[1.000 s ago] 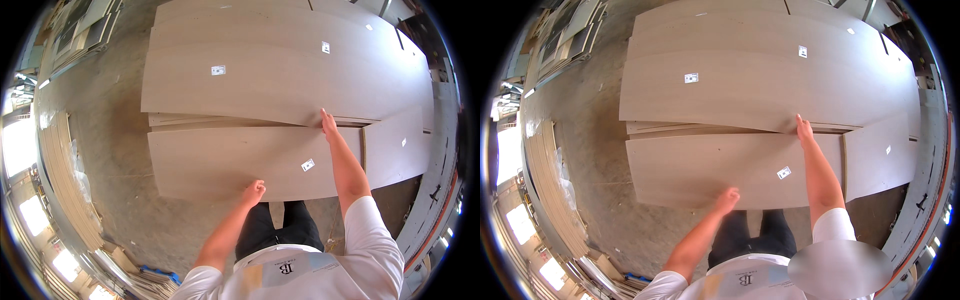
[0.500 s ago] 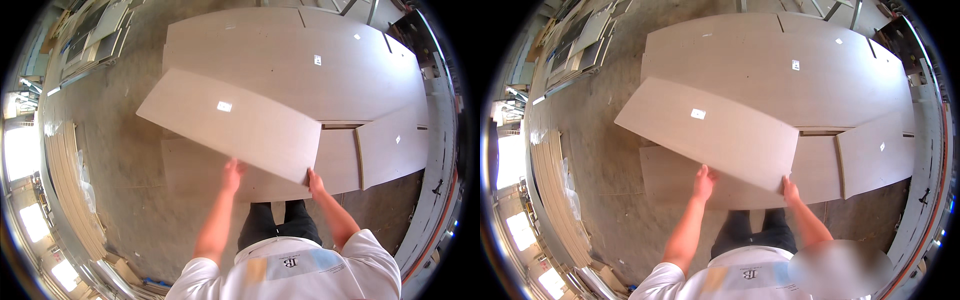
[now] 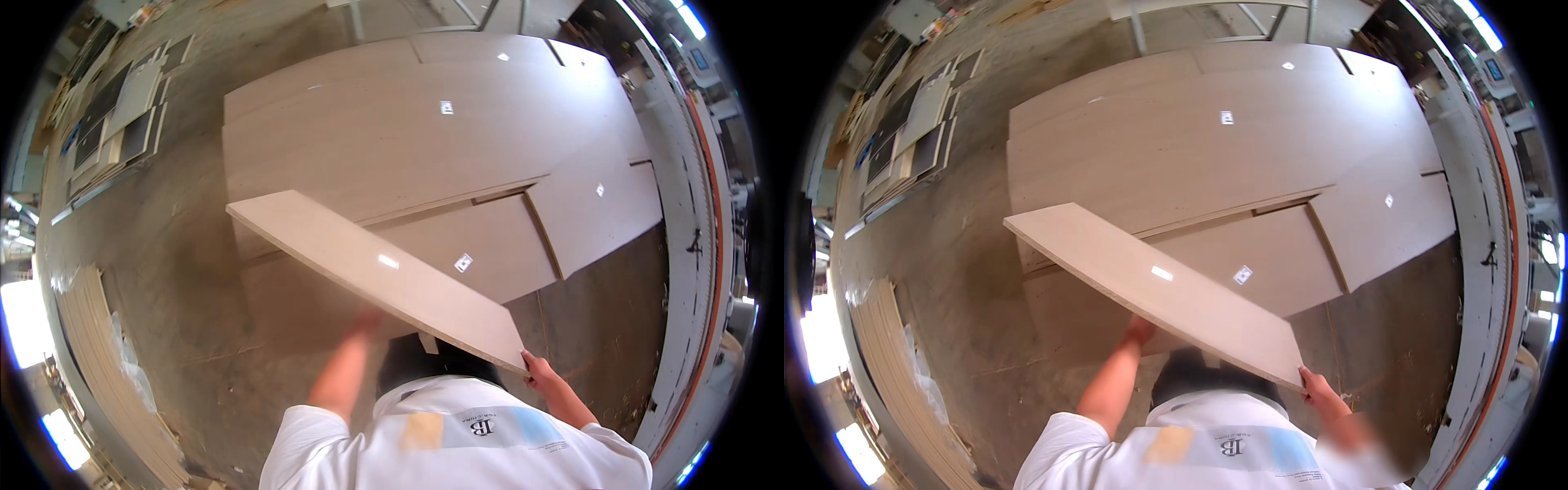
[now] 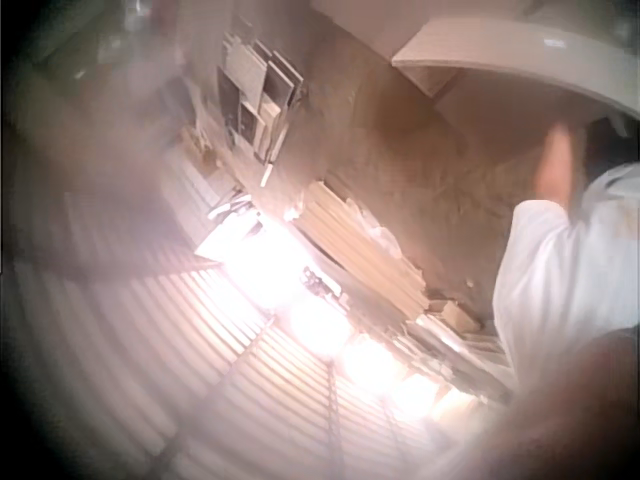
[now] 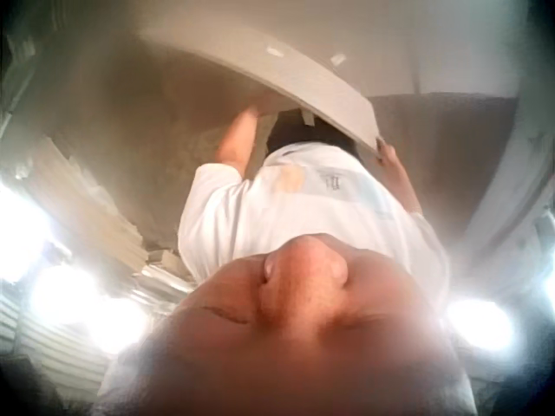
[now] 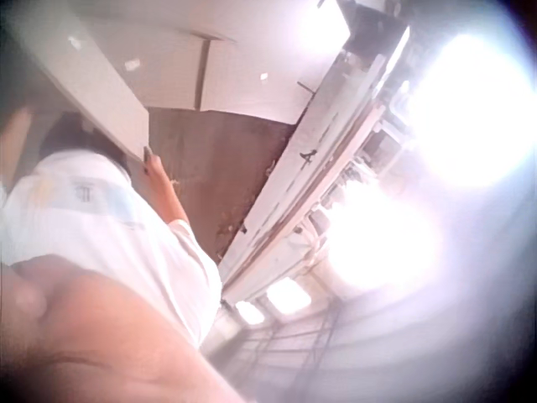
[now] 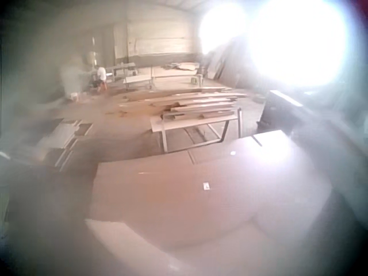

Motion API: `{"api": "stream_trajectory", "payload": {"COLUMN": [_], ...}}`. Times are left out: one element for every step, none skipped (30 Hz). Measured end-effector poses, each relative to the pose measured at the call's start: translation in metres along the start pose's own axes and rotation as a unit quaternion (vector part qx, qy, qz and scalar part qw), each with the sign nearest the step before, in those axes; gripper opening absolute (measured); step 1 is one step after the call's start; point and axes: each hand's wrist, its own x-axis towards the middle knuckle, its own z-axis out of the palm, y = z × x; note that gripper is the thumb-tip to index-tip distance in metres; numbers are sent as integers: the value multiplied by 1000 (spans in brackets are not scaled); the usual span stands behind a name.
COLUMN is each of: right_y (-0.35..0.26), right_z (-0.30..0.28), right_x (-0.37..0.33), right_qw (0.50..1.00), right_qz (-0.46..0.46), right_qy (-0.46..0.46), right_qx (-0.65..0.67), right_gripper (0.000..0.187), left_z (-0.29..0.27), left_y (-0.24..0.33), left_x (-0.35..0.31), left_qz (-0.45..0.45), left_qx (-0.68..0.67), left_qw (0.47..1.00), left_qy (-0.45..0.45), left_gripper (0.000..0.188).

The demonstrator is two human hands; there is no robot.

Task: The person repeatedly picks up large rectangular wood panels from a stack, places them on a machine table, and uses a handheld tool to apply a strip along the edge. The person then removes the panel and stacks it with others, repeating the process for multiple panels.

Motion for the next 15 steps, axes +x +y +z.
{"api": "stream_trajectory", "payload": {"right_y": [-2,7,14,13,14,21,28,28,36,44,49,53,61,71,80], "right_z": [-12,-14,-15,-18,-19,-16,-17,-15,-16,-17,-20,-25,-31,-40,-52], "right_x": [-16,-36,-53,-66,-78,-85,-83,-90,-87,-82,-81,-81,-82,-81,-77], "right_qw": [1000,999,997,994,990,984,985,983,978,971,965,957,947,940,933], "right_qz": [8,24,41,52,67,81,80,64,56,46,39,33,28,23,12], "right_qy": [-15,-31,-47,-64,-85,-111,-102,-109,-129,-151,-154,-156,-159,-151,-145], "right_qx": [2,27,53,70,89,110,118,134,156,178,208,242,278,305,330], "right_gripper": [49,48,46,45,43,42,40,37,36,36,35,35,35,34,34], "left_z": [-8,-14,-20,-28,-35,-43,-48,-53,-59,-66,-69,-68,-64,-58,-48], "left_y": [-18,-24,-33,-41,-50,-53,-56,-62,-69,-79,-85,-92,-100,-110,-117], "left_x": [19,41,60,77,86,92,101,107,107,106,103,98,94,91,90], "left_qz": [53,86,114,148,162,177,190,191,171,152,150,144,136,149,165], "left_qx": [-93,-165,-236,-289,-322,-344,-361,-370,-382,-391,-383,-373,-362,-363,-364], "left_qw": [994,983,965,946,933,922,913,909,907,905,908,912,917,918,917], "left_qy": [7,3,-7,-14,-13,-11,-14,2,39,77,85,92,98,55,10], "left_gripper": [46,46,47,47,48,49,49,50,50,51,51,51,51,44,39]}}
